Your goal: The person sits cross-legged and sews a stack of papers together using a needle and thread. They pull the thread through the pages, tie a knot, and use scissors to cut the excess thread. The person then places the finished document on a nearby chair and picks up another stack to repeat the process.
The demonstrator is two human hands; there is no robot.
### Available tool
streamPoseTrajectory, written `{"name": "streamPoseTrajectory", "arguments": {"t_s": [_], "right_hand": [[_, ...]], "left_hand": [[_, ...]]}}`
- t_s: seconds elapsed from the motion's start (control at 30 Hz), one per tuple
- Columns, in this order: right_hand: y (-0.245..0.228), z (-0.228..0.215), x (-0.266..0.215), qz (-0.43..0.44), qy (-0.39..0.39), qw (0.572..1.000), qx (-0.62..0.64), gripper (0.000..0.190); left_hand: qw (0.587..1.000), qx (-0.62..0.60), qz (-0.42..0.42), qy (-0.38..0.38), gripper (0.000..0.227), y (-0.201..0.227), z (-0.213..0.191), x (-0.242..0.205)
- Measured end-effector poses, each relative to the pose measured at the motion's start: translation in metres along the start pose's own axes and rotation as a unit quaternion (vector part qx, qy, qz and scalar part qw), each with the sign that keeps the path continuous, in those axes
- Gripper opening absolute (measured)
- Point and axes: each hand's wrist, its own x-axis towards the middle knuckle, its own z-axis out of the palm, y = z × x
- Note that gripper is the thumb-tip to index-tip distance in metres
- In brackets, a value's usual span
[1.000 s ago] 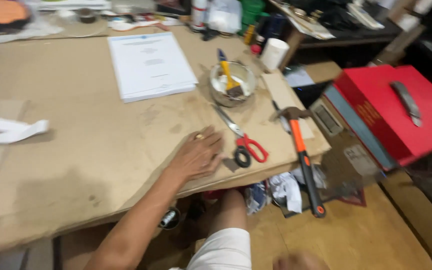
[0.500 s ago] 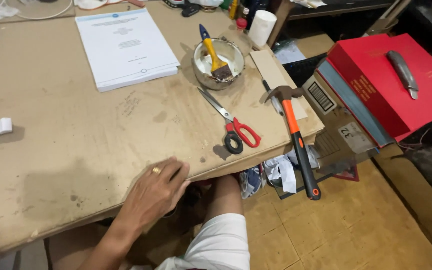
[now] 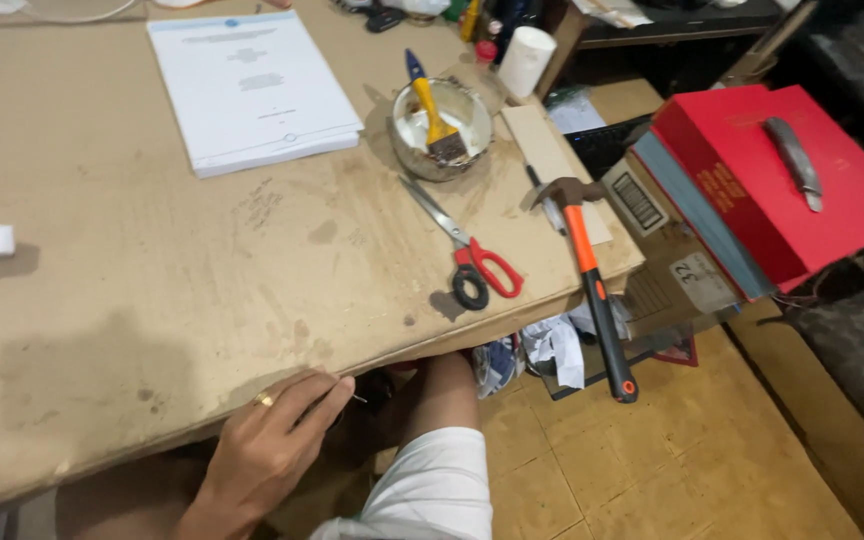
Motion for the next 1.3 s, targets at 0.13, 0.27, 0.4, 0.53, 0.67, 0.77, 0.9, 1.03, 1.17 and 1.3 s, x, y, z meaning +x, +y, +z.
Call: {"name": "streamPoseTrajectory", "arguments": {"t_s": [0.13,0.27,0.4,0.53,0.67,0.77,0.9,1.03,1.17,1.3], "right_hand": [[-0.061,0.035,0.03,-0.068,0.012,0.995,0.067,0.013],[-0.094,0.083,0.032,-0.151,-0.018,0.975,0.165,0.014],[-0.089,0.136,0.023,-0.236,-0.042,0.93,0.279,0.01],[-0.103,0.143,0.019,-0.256,-0.042,0.929,0.265,0.008],[-0.11,0.145,0.02,-0.315,-0.029,0.916,0.248,0.008],[-0.109,0.146,0.02,-0.326,-0.021,0.916,0.232,0.008],[-0.111,0.146,0.02,-0.34,-0.013,0.916,0.215,0.009],[-0.113,0.146,0.02,-0.344,-0.019,0.914,0.216,0.008],[-0.117,0.145,0.022,-0.368,-0.026,0.904,0.217,0.009],[-0.114,0.147,0.021,-0.371,-0.03,0.904,0.21,0.009]], "left_hand": [[0.981,-0.091,-0.168,0.024,0.03,0.027,-0.002,-0.028],[0.841,-0.248,-0.473,0.09,0.017,0.059,-0.005,-0.035],[0.754,-0.353,-0.547,0.089,0.021,0.069,-0.007,-0.036],[0.701,-0.41,-0.57,0.124,0.022,0.074,-0.007,-0.039],[0.716,-0.428,-0.536,0.13,0.022,0.075,-0.011,-0.039],[0.729,-0.425,-0.52,0.135,0.021,0.075,-0.007,-0.042],[0.756,-0.4,-0.503,0.127,0.021,0.074,-0.009,-0.044],[0.749,-0.404,-0.509,0.127,0.02,0.075,-0.012,-0.042],[0.76,-0.392,-0.503,0.125,0.018,0.075,-0.012,-0.043],[0.778,-0.367,-0.495,0.123,0.016,0.075,-0.011,-0.045]]}}
